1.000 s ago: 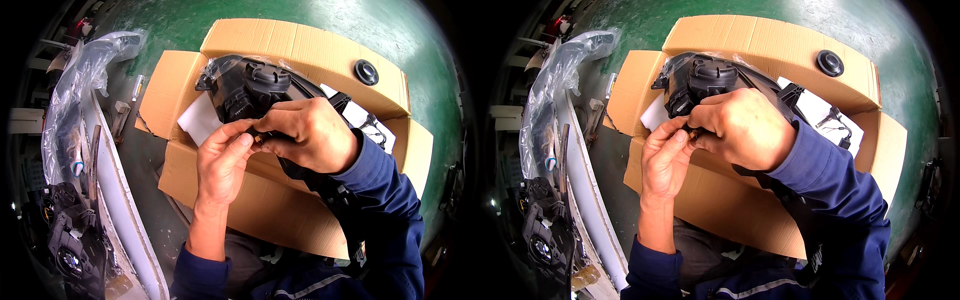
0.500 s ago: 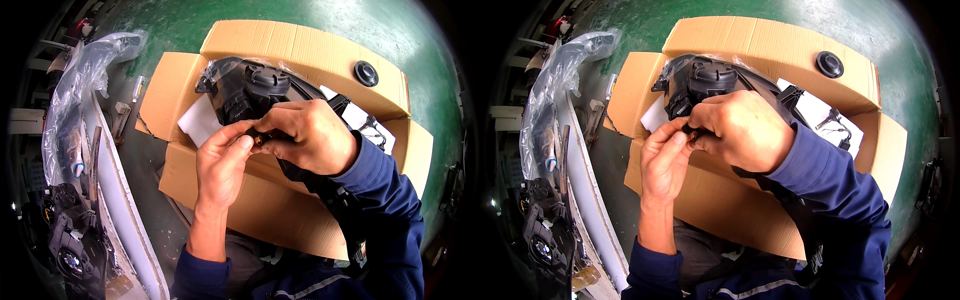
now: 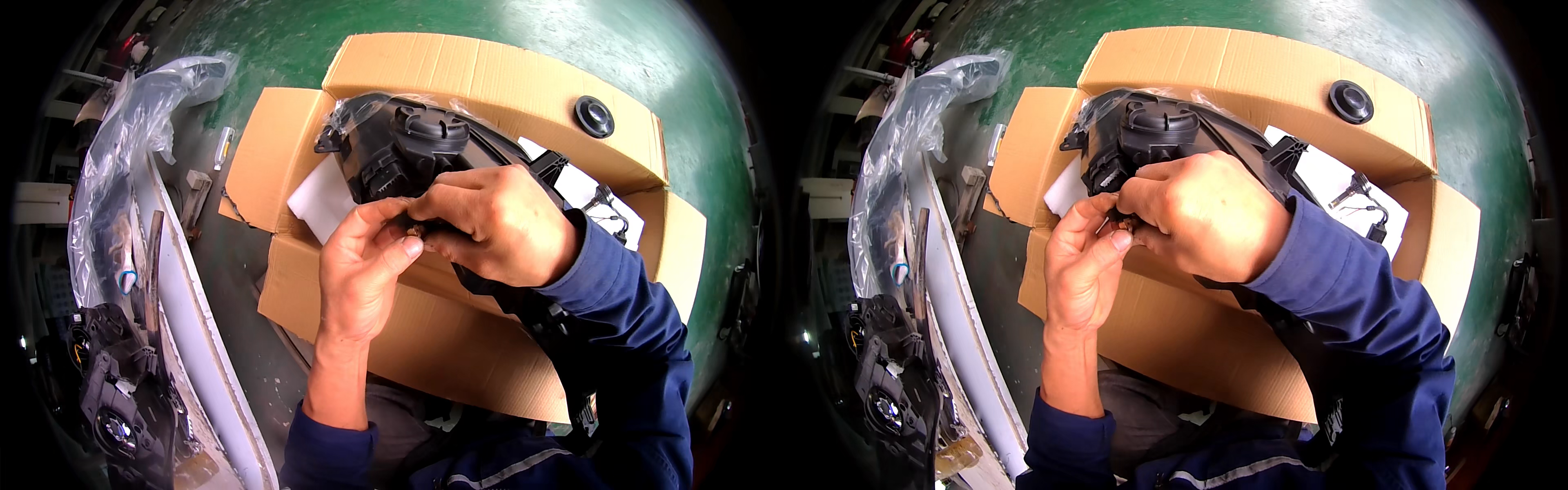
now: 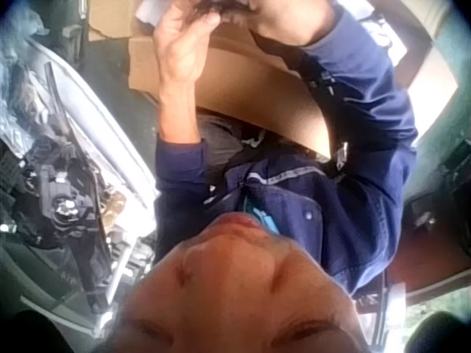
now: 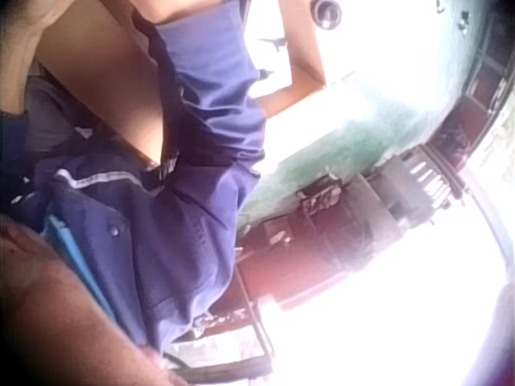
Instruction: The person sits on the floor and assembles car headlights by hand. They connect small electrical connectors to the back of the headlight units, which are placed on a cardboard box and a workbench.
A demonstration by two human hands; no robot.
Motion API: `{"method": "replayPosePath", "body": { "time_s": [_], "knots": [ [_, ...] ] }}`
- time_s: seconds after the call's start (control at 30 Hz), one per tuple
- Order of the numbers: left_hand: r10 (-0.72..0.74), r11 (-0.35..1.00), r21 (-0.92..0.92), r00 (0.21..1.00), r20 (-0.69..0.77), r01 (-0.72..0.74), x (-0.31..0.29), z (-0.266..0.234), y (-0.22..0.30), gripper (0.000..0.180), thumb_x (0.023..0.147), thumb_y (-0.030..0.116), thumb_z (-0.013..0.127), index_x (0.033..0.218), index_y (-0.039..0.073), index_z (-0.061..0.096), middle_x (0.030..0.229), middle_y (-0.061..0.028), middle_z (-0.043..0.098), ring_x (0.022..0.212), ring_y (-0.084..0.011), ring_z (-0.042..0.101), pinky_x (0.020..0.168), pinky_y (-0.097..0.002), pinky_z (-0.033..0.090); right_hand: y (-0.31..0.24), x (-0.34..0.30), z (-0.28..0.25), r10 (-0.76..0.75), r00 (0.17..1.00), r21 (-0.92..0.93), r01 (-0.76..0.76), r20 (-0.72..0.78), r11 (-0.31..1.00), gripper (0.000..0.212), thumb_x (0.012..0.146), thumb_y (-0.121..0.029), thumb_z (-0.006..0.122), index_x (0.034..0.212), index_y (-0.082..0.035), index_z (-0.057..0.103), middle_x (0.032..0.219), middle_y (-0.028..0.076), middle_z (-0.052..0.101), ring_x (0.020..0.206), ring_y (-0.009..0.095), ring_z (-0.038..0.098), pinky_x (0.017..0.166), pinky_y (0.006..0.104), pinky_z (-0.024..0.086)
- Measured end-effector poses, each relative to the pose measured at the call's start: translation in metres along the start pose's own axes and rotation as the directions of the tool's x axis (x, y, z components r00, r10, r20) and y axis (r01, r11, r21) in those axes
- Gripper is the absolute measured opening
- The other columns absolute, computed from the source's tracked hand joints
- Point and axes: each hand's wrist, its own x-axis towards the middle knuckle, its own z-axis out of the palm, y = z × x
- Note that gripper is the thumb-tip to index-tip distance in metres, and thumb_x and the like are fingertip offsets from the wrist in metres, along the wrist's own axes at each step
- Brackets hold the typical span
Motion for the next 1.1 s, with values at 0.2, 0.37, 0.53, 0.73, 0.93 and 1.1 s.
{"method": "replayPosePath", "body": {
  "time_s": [0.2, 0.37, 0.53, 0.73, 0.93, 1.1],
  "knots": [
    [-0.025, 0.991, 0.13, 1.0, 0.008, 0.024, -0.001, -0.007, 0.003, 0.037, 0.092, -0.006, 0.066, 0.128, -0.004, 0.059, 0.113, -0.0088, 0.067, 0.099, -0.0122, 0.063, 0.085, -0.0241, 0.051, -0.001, -0.002, 0.002, -0.019, 1.0, -0.093, 0.019, -0.001, 0.996, 0.027, 0.073, -0.007, 0.079, 0.096, 0.0, 0.068, 0.079, 0.012, 0.063, 0.071, 0.033, 0.066, 0.061, 0.0404, 0.054],
    [-0.023, 0.984, 0.176, 0.999, 0.035, 0.017, 0.0, -0.005, 0.006, 0.038, 0.092, -0.006, 0.066, 0.13, -0.005, 0.059, 0.114, -0.0086, 0.067, 0.101, -0.0121, 0.063, 0.087, -0.0239, 0.051, -0.003, -0.004, 0.003, -0.039, 0.999, -0.172, 0.034, -0.03, 0.985, 0.027, 0.07, -0.008, 0.078, 0.094, 0.0, 0.067, 0.076, 0.011, 0.061, 0.067, 0.032, 0.064, 0.058, 0.0406, 0.053],
    [0.014, 0.981, 0.19, 0.999, 0.039, -0.021, 0.001, -0.001, 0.003, 0.038, 0.094, -0.007, 0.063, 0.131, -0.006, 0.057, 0.118, -0.0097, 0.066, 0.106, -0.0135, 0.063, 0.092, -0.0254, 0.051, -0.004, -0.005, 0.007, -0.099, 0.992, -0.233, 0.077, -0.082, 0.969, 0.028, 0.068, -0.007, 0.074, 0.093, 0.001, 0.066, 0.072, 0.01, 0.058, 0.061, 0.031, 0.062, 0.053, 0.0399, 0.051],
    [0.049, 0.975, 0.217, 0.999, 0.001, -0.048, -0.001, 0.01, 0.002, 0.038, 0.095, -0.009, 0.058, 0.132, -0.007, 0.056, 0.121, -0.0104, 0.064, 0.109, -0.0143, 0.062, 0.095, -0.0268, 0.051, -0.004, -0.008, 0.014, -0.132, 0.984, -0.299, 0.09, -0.123, 0.95, 0.027, 0.069, -0.007, 0.072, 0.094, 0.001, 0.065, 0.071, 0.008, 0.057, 0.059, 0.027, 0.061, 0.05, 0.0377, 0.051],
    [0.062, 0.973, 0.221, 0.998, -0.007, -0.059, 0.0, 0.016, -0.003, 0.037, 0.095, -0.009, 0.055, 0.132, -0.008, 0.055, 0.122, -0.0112, 0.064, 0.111, -0.0153, 0.062, 0.098, -0.0277, 0.051, -0.002, -0.011, 0.017, -0.148, 0.98, -0.337, 0.095, -0.134, 0.937, 0.023, 0.07, -0.006, 0.072, 0.092, 0.0, 0.065, 0.071, 0.007, 0.057, 0.057, 0.025, 0.061, 0.048, 0.0358, 0.05],
    [0.068, 0.974, 0.219, 0.998, -0.015, -0.063, -0.002, 0.021, -0.003, 0.036, 0.095, -0.01, 0.054, 0.131, -0.008, 0.055, 0.122, -0.0116, 0.064, 0.112, -0.0155, 0.062, 0.098, -0.028, 0.05, -0.002, -0.011, 0.017, -0.147, 0.979, -0.347, 0.089, -0.143, 0.934, 0.022, 0.07, -0.006, 0.071, 0.091, 0.0, 0.065, 0.071, 0.007, 0.056, 0.057, 0.024, 0.06, 0.047, 0.0357, 0.05]
  ]
}}
